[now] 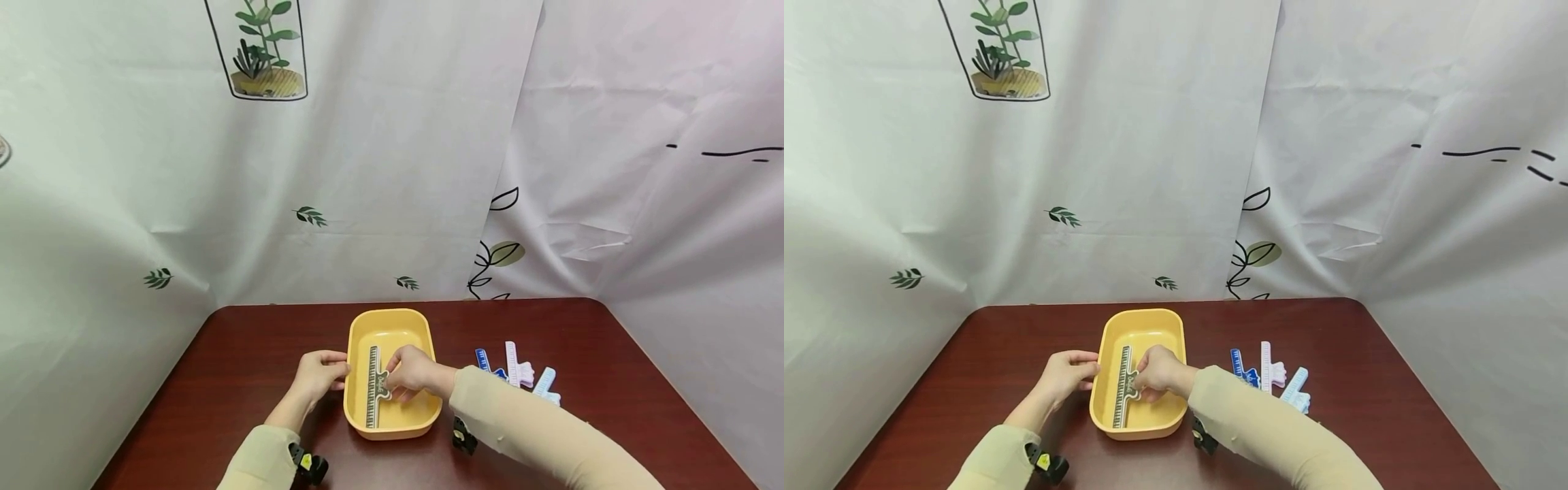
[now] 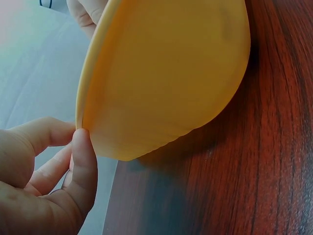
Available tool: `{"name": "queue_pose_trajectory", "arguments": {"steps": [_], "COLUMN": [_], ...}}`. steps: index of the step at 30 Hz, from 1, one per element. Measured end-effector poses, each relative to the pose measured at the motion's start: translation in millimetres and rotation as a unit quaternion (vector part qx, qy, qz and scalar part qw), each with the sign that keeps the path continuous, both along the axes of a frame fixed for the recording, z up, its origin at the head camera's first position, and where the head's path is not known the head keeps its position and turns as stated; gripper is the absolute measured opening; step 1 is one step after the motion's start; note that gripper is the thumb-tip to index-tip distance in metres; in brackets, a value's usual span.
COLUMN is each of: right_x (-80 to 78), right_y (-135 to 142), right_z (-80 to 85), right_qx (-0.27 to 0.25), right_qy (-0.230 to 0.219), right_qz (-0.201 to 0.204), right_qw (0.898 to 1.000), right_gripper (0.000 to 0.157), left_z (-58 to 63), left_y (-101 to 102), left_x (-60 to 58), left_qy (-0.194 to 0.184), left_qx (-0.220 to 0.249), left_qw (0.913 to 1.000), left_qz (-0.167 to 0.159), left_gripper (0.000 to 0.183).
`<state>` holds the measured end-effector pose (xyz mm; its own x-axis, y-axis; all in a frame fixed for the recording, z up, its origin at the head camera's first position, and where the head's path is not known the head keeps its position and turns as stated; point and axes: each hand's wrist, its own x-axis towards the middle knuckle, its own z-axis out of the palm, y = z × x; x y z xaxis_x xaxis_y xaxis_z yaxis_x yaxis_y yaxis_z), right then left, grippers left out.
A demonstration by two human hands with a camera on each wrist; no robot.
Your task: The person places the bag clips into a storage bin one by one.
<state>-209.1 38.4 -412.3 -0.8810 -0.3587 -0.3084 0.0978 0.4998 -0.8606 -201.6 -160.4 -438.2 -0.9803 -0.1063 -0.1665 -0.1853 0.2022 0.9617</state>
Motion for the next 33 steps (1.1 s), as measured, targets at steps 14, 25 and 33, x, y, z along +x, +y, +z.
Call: {"name": "queue_pose_trajectory", "arguments": {"steps": [14, 25, 33], "right_x": [-2.2, -2.7, -2.8], "right_y": [-7.2, -16.6, -22.5], "right_z": [-1.8, -3.4, -3.4], "right_qx": [0.045, 0.07, 0.085], "right_qy": [0.015, 0.02, 0.031], "right_qz": [0.014, 0.008, 0.004], "right_qw": [0.999, 0.997, 0.996], "right_gripper": [0.015, 0.012, 0.013], "left_z": [-0.9, 0.6, -0.7], "left_y": [-0.9, -0.7, -1.2], "left_x": [-0.1, 0.9, 1.8], "left_qy": [0.002, 0.005, 0.009], "left_qx": [-0.006, 0.002, -0.002], "left_qw": [1.0, 1.0, 1.0], "left_qz": [-0.005, -0.003, -0.003], "left_gripper": [0.031, 0.031, 0.031]}}
